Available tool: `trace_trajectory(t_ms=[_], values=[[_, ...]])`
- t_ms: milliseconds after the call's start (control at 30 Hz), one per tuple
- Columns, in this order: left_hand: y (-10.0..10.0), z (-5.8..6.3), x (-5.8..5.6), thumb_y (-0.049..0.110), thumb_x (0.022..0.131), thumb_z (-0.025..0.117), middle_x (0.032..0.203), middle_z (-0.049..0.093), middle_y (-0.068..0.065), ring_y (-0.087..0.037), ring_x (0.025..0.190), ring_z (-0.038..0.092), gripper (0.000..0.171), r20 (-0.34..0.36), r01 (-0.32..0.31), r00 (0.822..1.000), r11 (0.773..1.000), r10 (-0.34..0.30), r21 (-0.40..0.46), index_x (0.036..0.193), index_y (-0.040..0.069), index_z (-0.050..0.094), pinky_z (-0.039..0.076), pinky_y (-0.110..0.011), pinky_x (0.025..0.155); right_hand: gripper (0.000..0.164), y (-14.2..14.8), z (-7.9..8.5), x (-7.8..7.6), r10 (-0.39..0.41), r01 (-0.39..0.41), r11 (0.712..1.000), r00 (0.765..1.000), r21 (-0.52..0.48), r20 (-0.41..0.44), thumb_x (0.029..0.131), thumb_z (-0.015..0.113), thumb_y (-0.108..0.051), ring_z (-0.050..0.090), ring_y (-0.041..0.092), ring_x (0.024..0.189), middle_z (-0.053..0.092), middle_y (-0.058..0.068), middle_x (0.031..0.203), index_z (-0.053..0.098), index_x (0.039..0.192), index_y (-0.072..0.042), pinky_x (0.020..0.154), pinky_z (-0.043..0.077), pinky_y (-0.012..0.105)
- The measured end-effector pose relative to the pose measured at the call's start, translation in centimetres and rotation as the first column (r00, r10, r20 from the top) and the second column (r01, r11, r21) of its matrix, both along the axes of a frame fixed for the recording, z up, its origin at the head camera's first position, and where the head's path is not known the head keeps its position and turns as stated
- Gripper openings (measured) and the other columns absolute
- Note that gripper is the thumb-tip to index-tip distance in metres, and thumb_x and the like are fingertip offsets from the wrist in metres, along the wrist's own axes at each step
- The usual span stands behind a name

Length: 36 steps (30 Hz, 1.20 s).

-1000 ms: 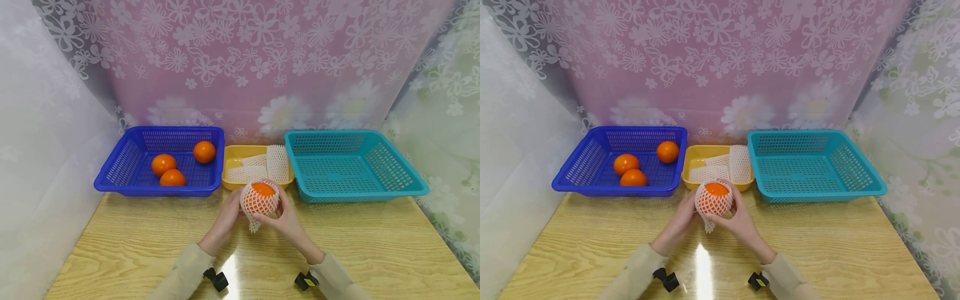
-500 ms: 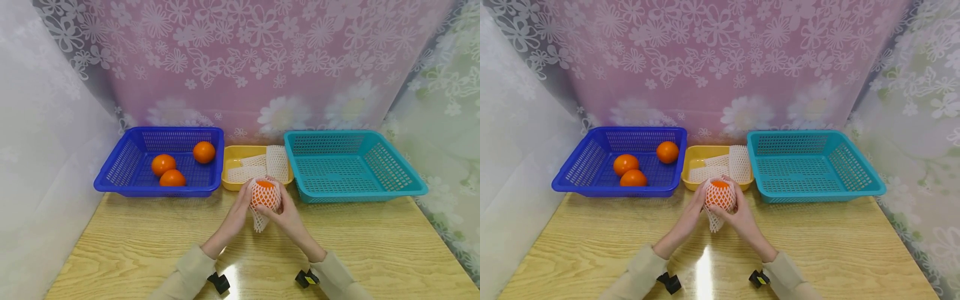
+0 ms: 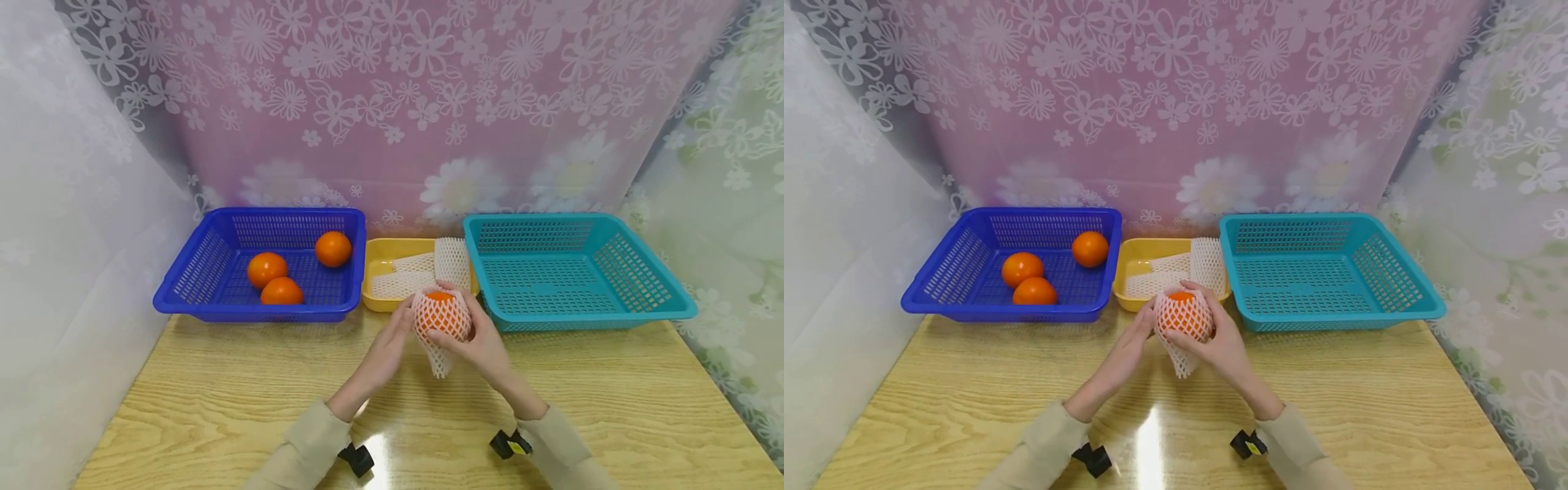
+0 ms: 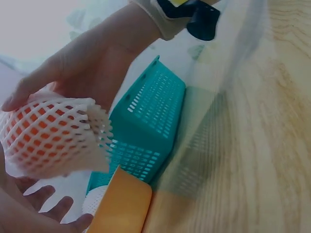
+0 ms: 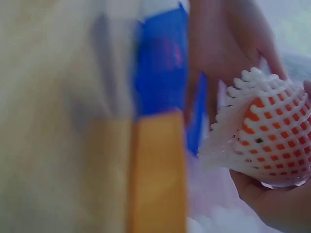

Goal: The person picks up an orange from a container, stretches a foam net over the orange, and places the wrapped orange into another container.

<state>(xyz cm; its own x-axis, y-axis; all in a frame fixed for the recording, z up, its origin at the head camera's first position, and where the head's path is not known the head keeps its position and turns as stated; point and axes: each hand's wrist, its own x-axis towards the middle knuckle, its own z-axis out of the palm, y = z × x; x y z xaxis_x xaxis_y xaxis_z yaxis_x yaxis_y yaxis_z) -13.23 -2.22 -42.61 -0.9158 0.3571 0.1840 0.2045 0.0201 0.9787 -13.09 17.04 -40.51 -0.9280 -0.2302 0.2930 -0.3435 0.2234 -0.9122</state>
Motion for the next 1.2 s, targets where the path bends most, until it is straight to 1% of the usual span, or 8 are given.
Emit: trace_trajectory(t_ms=[133, 233, 300, 433, 633, 800, 1000, 1200], values=[[-0.4, 0.4, -0.3, 0.032, 0.114, 0.023, 0.151, 0.049, -0.016, -0.037, 0.138, 0.046, 0.050, -0.040, -0.007, 0.999, 0.999, 0.009, 0.046, 0.149, 0.004, 0.045, 0.039, -0.060, 0.110, 0.080, 2.2, 2.7, -1.3, -0.115, 0.120, 0.989, 0.992, 0.082, -0.059, 0.088, 0.078, -0.011, 0.054, 0.032, 0.122, 0.044, 0.011, 0.148, 0.036, 0.155, -0.025, 0.089, 0.054, 0.051], [-0.8, 0.6, -0.6, 0.028, 0.114, 0.026, 0.142, 0.055, -0.020, -0.043, 0.131, 0.051, 0.048, -0.048, -0.027, 0.998, 0.995, 0.032, 0.101, 0.138, -0.002, 0.054, 0.043, -0.063, 0.104, 0.080, 4.3, 4.4, -3.1, -0.232, 0.249, 0.957, 0.965, 0.151, -0.120, 0.089, 0.079, -0.020, 0.051, 0.035, 0.126, 0.041, 0.015, 0.148, 0.033, 0.155, -0.021, 0.090, 0.052, 0.060], [-1.1, 0.7, -0.8, 0.026, 0.114, 0.027, 0.136, 0.058, -0.021, -0.045, 0.126, 0.054, 0.046, -0.050, -0.046, 0.997, 0.991, 0.052, 0.125, 0.131, -0.004, 0.058, 0.046, -0.063, 0.101, 0.081, 5.7, 4.8, -4.6, -0.309, 0.341, 0.913, 0.937, 0.225, -0.165, 0.089, 0.079, -0.026, 0.050, 0.039, 0.125, 0.040, 0.020, 0.146, 0.032, 0.154, -0.014, 0.090, 0.051, 0.063], [-1.5, 0.9, -1.1, 0.025, 0.114, 0.031, 0.129, 0.062, -0.023, -0.048, 0.121, 0.057, 0.045, -0.050, -0.077, 0.995, 0.987, 0.085, 0.140, 0.124, -0.007, 0.061, 0.051, -0.059, 0.096, 0.086, 8.3, 4.1, -7.5, -0.420, 0.466, 0.773, 0.885, 0.430, -0.204, 0.090, 0.075, -0.042, 0.051, 0.045, 0.118, 0.042, 0.028, 0.140, 0.031, 0.153, -0.004, 0.087, 0.049, 0.066], [-1.9, 0.9, -1.2, 0.023, 0.113, 0.034, 0.123, 0.064, -0.025, -0.045, 0.117, 0.060, 0.043, -0.046, -0.100, 0.993, 0.987, 0.106, 0.125, 0.118, -0.008, 0.064, 0.056, -0.051, 0.092, 0.089, 10.4, 2.3, -9.4, -0.435, 0.413, 0.627, 0.889, 0.660, -0.143, 0.089, 0.071, -0.050, 0.055, 0.050, 0.106, 0.052, 0.035, 0.124, 0.035, 0.147, 0.008, 0.079, 0.048, 0.063], [-2.2, 0.9, -1.1, 0.020, 0.113, 0.036, 0.119, 0.066, -0.025, -0.039, 0.114, 0.063, 0.041, -0.057, -0.106, 0.992, 0.989, 0.112, 0.101, 0.114, -0.008, 0.066, 0.057, -0.048, 0.090, 0.091, 10.9, 1.7, -9.8, -0.368, 0.225, 0.536, 0.930, 0.814, -0.014, 0.091, 0.070, -0.048, 0.055, 0.054, 0.102, 0.051, 0.041, 0.119, 0.032, 0.143, 0.017, 0.076, 0.050, 0.061], [-2.3, 0.8, -1.2, 0.019, 0.112, 0.038, 0.116, 0.068, -0.025, -0.038, 0.113, 0.064, 0.040, -0.053, -0.110, 0.992, 0.990, 0.115, 0.083, 0.111, -0.008, 0.067, 0.058, -0.044, 0.087, 0.092, 10.8, 1.4, -10.1, -0.306, 0.055, 0.509, 0.944, 0.859, 0.121, 0.094, 0.069, -0.043, 0.044, 0.062, 0.118, 0.033, 0.049, 0.138, 0.026, 0.147, 0.019, 0.092, 0.044, 0.069], [-2.7, 1.1, -1.3, 0.018, 0.112, 0.038, 0.115, 0.068, -0.026, -0.039, 0.112, 0.064, 0.040, -0.056, -0.112, 0.992, 0.990, 0.117, 0.085, 0.110, -0.009, 0.067, 0.057, -0.051, 0.088, 0.092, 11.1, 1.1, -10.2, -0.276, 0.063, 0.558, 0.955, 0.827, 0.113, 0.093, 0.071, -0.041, 0.049, 0.058, 0.114, 0.037, 0.046, 0.136, 0.024, 0.151, 0.013, 0.086, 0.048, 0.066]])
